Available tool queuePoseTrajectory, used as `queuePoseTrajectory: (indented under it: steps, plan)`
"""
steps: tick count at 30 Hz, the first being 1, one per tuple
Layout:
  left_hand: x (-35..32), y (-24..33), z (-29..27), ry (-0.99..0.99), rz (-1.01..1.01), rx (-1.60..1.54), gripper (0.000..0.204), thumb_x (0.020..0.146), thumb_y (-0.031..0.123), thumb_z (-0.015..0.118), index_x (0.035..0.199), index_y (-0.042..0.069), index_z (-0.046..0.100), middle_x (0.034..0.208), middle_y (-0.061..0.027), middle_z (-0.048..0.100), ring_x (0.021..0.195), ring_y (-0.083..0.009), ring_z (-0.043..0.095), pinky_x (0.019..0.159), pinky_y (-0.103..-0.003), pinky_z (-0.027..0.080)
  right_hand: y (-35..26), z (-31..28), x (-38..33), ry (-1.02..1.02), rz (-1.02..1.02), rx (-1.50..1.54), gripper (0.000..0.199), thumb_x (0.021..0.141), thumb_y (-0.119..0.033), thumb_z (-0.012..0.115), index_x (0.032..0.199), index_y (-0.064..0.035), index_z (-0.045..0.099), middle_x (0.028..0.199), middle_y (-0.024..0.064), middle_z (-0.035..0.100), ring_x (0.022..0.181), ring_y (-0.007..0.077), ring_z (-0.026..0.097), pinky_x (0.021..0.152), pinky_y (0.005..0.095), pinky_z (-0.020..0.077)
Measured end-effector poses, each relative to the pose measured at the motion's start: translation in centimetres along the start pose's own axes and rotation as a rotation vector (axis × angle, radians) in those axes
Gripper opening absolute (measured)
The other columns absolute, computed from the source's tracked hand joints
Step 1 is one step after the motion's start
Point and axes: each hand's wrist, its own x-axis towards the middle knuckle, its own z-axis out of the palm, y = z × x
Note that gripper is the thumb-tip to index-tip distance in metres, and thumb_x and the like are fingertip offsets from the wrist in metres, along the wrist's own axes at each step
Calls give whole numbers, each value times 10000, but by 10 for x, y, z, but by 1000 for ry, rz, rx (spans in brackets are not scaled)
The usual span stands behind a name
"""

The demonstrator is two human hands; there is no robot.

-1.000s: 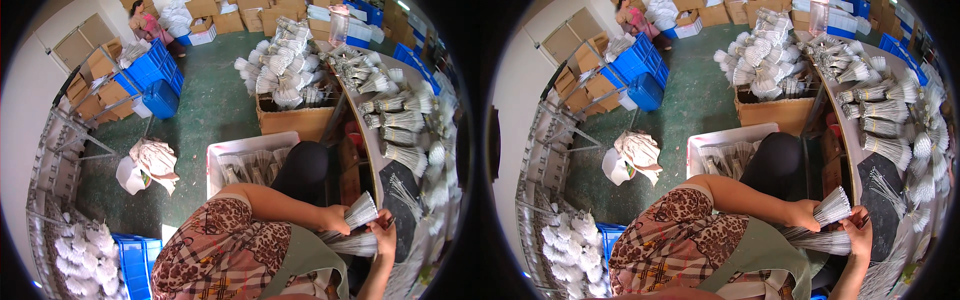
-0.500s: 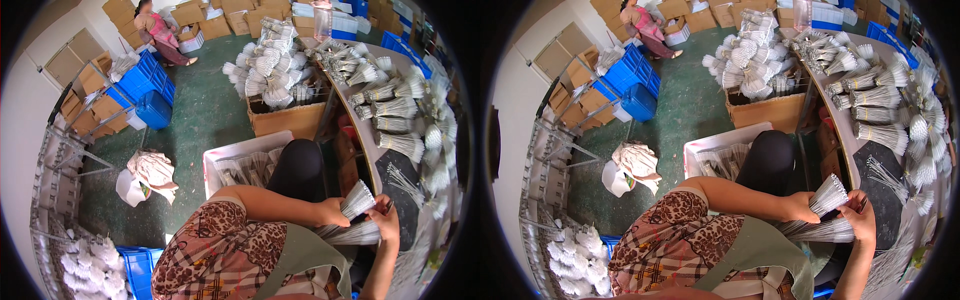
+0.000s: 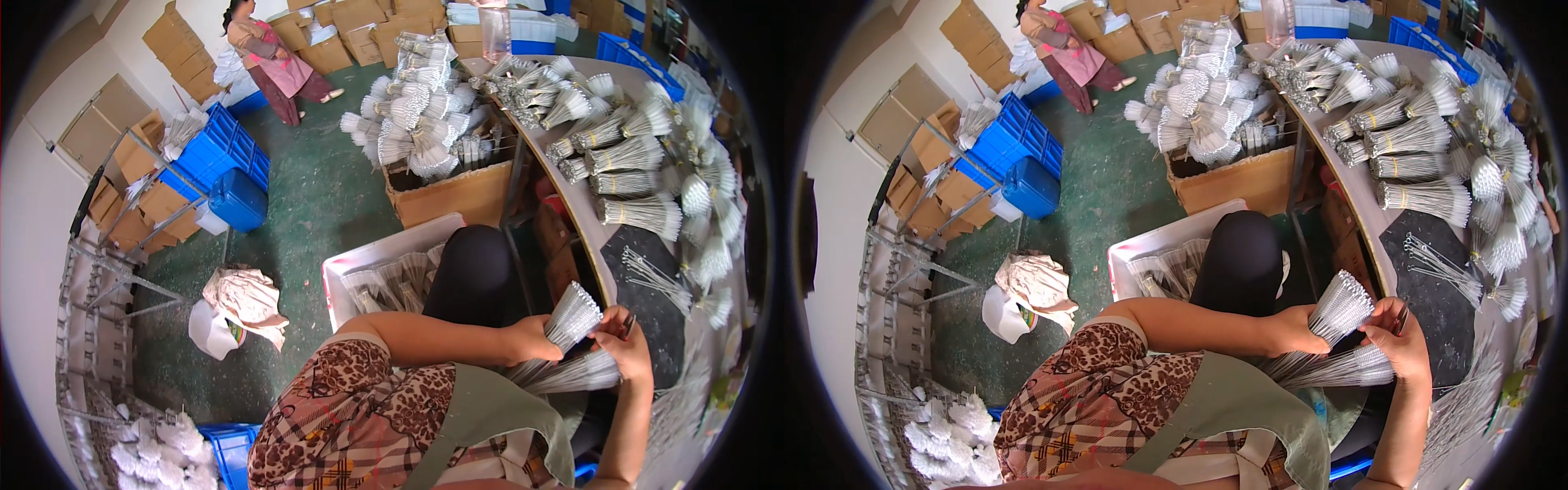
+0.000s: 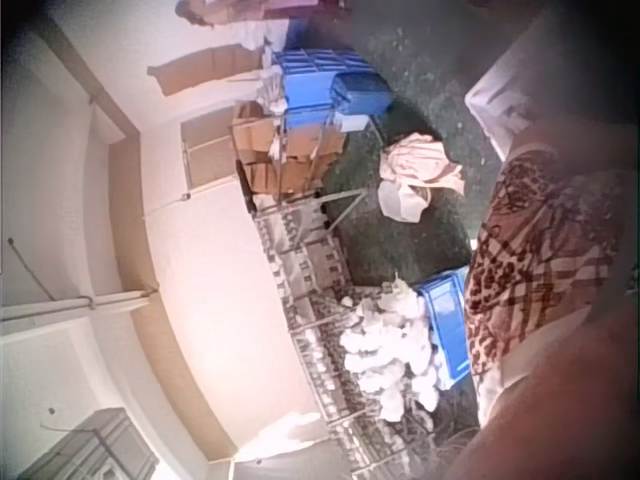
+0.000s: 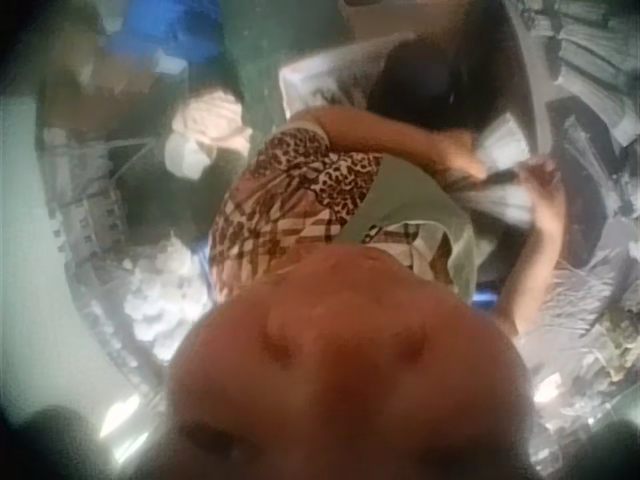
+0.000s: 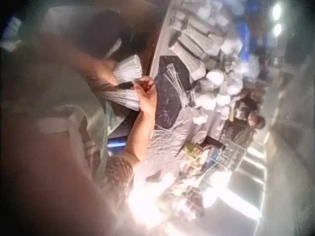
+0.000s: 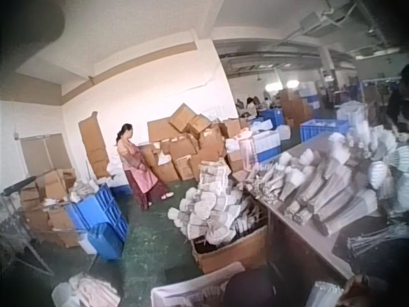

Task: The person sits and uses red-handled scissors to trim the ends of a bundle of silver wire brushes held in their left hand. They repeatedly snip the tips of the wires to create a uniform, rounded surface on the brush head.

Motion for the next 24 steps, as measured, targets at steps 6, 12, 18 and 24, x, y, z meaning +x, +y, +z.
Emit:
queuePoseTrajectory:
  steps: [6, 12, 18, 24]
  plan:
    - [5, -7, -4, -30, 4, -34, 422, 682, 20, 666, 1073, -3, 512, 835, -92, 606, 737, -163, 597, 688, -308, 487, -2, 3, -1, 32, -11, 6, 328, 713, 15, 607, 1007, -28, 470, 783, 64, 568, 747, 148, 596, 602, 247, 495]
    - [5, -10, -4, -24, -2, -30, 428, 682, 22, 668, 1078, -12, 511, 855, -91, 604, 758, -162, 592, 709, -307, 481, 1, -1, 0, 3, -5, 39, 347, 741, 3, 640, 1037, 6, 459, 808, 91, 572, 757, 161, 600, 628, 276, 519]
    - [3, -7, -3, -45, 8, -39, 430, 682, 20, 667, 1083, -9, 514, 864, -85, 603, 770, -158, 588, 720, -300, 475, 1, 0, -1, 18, 7, 34, 330, 746, 29, 628, 1032, 0, 465, 795, 82, 567, 743, 152, 601, 629, 270, 525]
    - [3, -7, -4, -85, 1, -35, 414, 705, 28, 654, 1092, 1, 511, 891, -78, 589, 802, -156, 574, 736, -308, 469, 1, 1, 0, 20, 1, 48, 295, 749, 47, 625, 998, -11, 478, 795, 75, 568, 719, 143, 600, 617, 267, 527]
